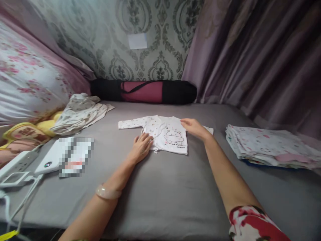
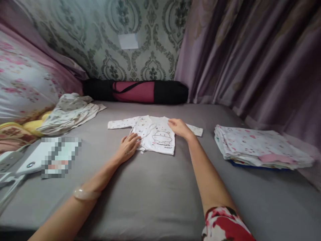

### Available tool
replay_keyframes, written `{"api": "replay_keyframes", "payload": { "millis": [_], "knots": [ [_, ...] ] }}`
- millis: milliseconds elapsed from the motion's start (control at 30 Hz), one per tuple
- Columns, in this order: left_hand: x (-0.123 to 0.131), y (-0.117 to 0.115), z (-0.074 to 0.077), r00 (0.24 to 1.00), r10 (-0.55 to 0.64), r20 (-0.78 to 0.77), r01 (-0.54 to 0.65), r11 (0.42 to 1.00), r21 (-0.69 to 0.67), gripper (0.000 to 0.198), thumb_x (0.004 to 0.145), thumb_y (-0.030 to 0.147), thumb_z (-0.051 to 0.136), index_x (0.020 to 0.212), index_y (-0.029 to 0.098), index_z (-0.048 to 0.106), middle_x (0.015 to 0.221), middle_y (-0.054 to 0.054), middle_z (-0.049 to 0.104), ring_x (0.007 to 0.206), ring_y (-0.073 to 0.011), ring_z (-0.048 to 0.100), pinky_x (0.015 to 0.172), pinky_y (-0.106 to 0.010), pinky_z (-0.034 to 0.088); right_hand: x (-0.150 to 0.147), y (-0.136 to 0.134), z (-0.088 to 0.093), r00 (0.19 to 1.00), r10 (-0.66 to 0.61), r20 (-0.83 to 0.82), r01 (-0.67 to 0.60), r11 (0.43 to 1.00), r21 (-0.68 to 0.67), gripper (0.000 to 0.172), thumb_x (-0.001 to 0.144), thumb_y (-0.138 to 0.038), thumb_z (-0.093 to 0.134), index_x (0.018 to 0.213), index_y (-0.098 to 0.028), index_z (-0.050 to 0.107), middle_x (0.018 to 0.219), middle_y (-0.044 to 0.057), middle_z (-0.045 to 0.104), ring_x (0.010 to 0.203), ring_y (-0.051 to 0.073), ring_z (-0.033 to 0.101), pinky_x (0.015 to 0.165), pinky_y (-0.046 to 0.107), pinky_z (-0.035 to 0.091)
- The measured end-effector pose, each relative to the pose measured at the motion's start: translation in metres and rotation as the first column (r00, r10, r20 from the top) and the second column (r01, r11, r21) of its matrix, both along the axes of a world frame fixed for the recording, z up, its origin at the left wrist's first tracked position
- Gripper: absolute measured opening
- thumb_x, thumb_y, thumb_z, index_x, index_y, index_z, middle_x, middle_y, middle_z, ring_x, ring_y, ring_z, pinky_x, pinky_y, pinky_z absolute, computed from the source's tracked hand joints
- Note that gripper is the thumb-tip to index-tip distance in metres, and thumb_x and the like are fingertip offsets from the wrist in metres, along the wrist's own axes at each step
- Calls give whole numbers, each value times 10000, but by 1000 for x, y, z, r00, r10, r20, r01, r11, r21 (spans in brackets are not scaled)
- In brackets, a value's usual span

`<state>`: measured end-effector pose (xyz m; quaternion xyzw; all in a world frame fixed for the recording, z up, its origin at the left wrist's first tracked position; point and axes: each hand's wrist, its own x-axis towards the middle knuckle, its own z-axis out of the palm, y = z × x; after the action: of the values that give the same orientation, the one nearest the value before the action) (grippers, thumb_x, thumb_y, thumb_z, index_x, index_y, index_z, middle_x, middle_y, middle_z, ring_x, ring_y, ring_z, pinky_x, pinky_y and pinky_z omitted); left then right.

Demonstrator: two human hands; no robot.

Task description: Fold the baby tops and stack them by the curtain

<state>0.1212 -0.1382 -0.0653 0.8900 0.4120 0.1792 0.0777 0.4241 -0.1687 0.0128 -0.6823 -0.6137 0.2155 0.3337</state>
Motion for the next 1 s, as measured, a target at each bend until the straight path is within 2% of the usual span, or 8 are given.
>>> {"api": "replay_keyframes", "payload": {
  "millis": [67,133,233,333,467,633,800,1000],
  "knots": [
    [1,-1,0,1000,1,0,-1,1000,6,396,1000,385,304,1281,254,551,1423,-89,507,1389,-250,369,1129,-509,265,28,4,7,985,-161,-62,166,982,90,341,887,-269,511,1128,-107,689,1130,124,711,1028,205,660,937,322,478],
    [2,-1,0,1000,10,5,-10,1000,12,390,999,383,304,1266,251,557,1419,-89,510,1389,-252,368,1123,-508,270,52,6,8,942,-327,-70,334,933,132,321,883,-264,507,1067,-96,709,1056,118,732,973,196,672,886,295,491],
    [3,-2,-1,1000,16,22,-16,1000,23,383,998,378,308,1251,241,560,1409,-95,518,1387,-254,369,1110,-509,281,76,6,2,848,-529,29,526,848,67,314,889,-261,488,1040,-119,724,1012,97,740,945,187,677,831,256,494],
    [2,-2,-3,998,21,56,-24,998,51,362,991,370,329,1231,245,569,1393,-96,533,1379,-248,384,1106,-496,286,89,2,-11,761,-629,157,641,767,-35,297,883,-253,495,1023,-144,734,1001,99,739,952,200,680,809,254,498],
    [1,3,-3,995,33,93,-39,997,67,330,973,349,370,1209,247,577,1382,-103,544,1354,-256,418,1084,-495,314,95,-6,-26,712,-669,215,697,712,-93,290,861,-222,522,1029,-112,731,1028,164,721,999,274,670,853,340,496],
    [16,21,10,988,-5,153,-10,995,98,312,956,305,401,1203,236,578,1333,-101,583,1308,-258,470,1060,-479,350,99,-14,-34,648,-676,351,749,648,-135,332,875,-252,511,1118,-135,704,1133,183,681,1119,306,614,929,390,470],
    [66,41,23,979,-142,147,132,988,74,309,937,255,431,1203,232,587,1299,-95,607,1262,-249,513,1043,-453,385,110,-16,-42,625,-630,461,765,612,-201,345,858,-240,518,1124,-124,705,1180,209,649,1165,323,581,926,418,485],
    [134,58,21,926,-354,129,356,934,5,333,908,218,456,1217,186,577,1269,-101,622,1201,-227,561,1019,-397,430,124,-19,-48,623,-629,465,776,573,-265,356,820,-296,584,1110,-139,719,1178,214,653,1153,347,592,928,442,487]
  ]
}}
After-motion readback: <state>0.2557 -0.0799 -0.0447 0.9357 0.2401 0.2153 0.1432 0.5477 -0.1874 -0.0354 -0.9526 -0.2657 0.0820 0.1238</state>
